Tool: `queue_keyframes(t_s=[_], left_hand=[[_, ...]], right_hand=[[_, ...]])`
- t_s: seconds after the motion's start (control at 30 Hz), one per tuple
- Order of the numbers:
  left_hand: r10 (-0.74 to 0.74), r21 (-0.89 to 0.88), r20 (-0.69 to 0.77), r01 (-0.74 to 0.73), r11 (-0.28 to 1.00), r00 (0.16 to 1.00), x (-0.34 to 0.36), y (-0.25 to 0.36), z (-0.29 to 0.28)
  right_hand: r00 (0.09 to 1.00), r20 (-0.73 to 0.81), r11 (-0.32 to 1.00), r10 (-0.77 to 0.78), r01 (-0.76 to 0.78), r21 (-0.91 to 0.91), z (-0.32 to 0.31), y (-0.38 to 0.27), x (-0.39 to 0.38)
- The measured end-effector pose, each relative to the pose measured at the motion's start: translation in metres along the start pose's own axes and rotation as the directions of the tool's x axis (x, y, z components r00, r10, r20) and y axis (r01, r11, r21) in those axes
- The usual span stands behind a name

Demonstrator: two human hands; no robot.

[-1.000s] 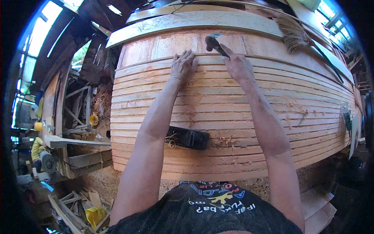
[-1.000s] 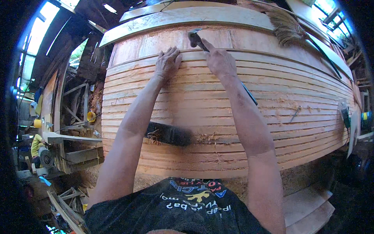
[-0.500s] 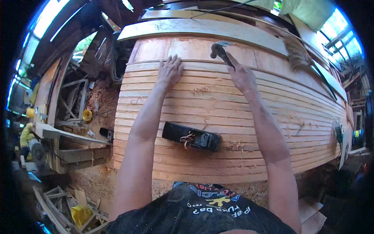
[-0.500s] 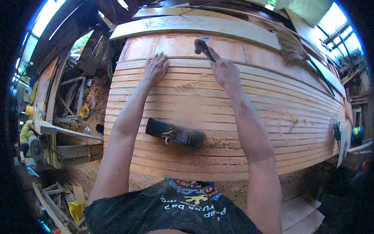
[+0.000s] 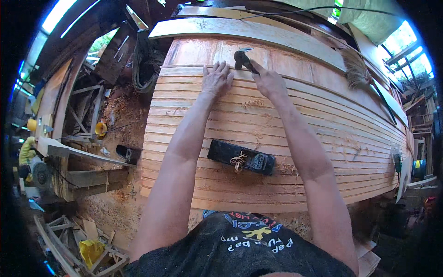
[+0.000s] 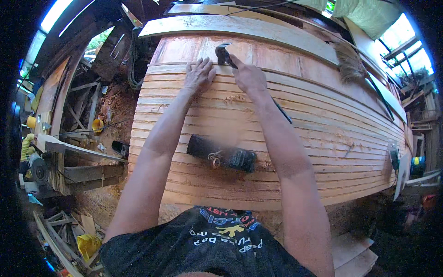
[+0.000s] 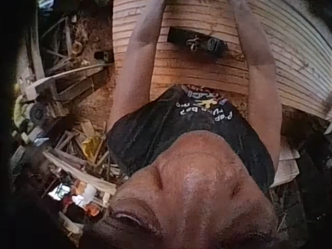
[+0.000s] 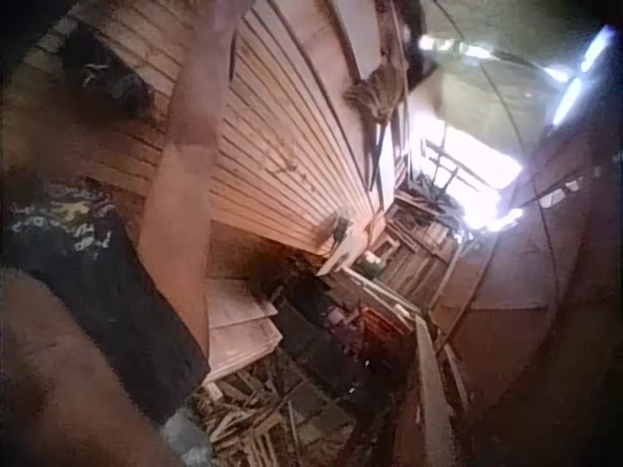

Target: The person builds a boat by planing a wooden surface, positioning wooden strips, and hammering nails into the strips to secure them to the hull.

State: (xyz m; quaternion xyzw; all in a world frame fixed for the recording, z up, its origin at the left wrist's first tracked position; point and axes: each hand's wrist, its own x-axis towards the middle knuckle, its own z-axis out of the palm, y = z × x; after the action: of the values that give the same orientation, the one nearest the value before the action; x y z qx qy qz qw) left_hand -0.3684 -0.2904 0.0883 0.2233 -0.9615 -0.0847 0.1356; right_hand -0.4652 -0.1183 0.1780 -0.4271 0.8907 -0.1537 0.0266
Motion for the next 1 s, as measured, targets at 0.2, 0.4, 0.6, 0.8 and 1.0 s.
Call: queue_keyframes(t_s=[0.2, 0.4, 0.6, 0.8, 1.0], left_hand=[[0.001, -0.037, 0.018, 0.0, 0.999, 1.0, -0.004, 0.002, -0.01], [-0.06, 0.036, 0.027, 0.059, 0.998, 0.998, -0.012, -0.01, 0.004], [-0.105, 0.095, 0.183, 0.089, 0.992, 0.977, 0.001, 0.005, -0.012], [-0.069, 0.295, 0.314, -0.028, 0.955, 0.947, 0.039, -0.044, 0.008], [0.247, 0.015, 0.314, -0.265, 0.964, 0.917, 0.097, 0.091, 0.057]], right_hand=[[1.0, -0.006, 0.996, 0.009, -0.009, 0.094, 0.01, -0.001, -0.012], [0.978, 0.186, 0.936, 0.097, -0.153, 0.316, 0.011, 0.046, -0.038], [0.782, 0.315, 0.675, 0.537, -0.623, 0.395, -0.051, 0.122, -0.206], [0.748, 0.261, 0.644, 0.61, -0.66, 0.387, -0.063, 0.188, -0.327], [0.837, 0.176, 0.607, 0.519, -0.505, 0.614, -0.051, 0.21, -0.367]])
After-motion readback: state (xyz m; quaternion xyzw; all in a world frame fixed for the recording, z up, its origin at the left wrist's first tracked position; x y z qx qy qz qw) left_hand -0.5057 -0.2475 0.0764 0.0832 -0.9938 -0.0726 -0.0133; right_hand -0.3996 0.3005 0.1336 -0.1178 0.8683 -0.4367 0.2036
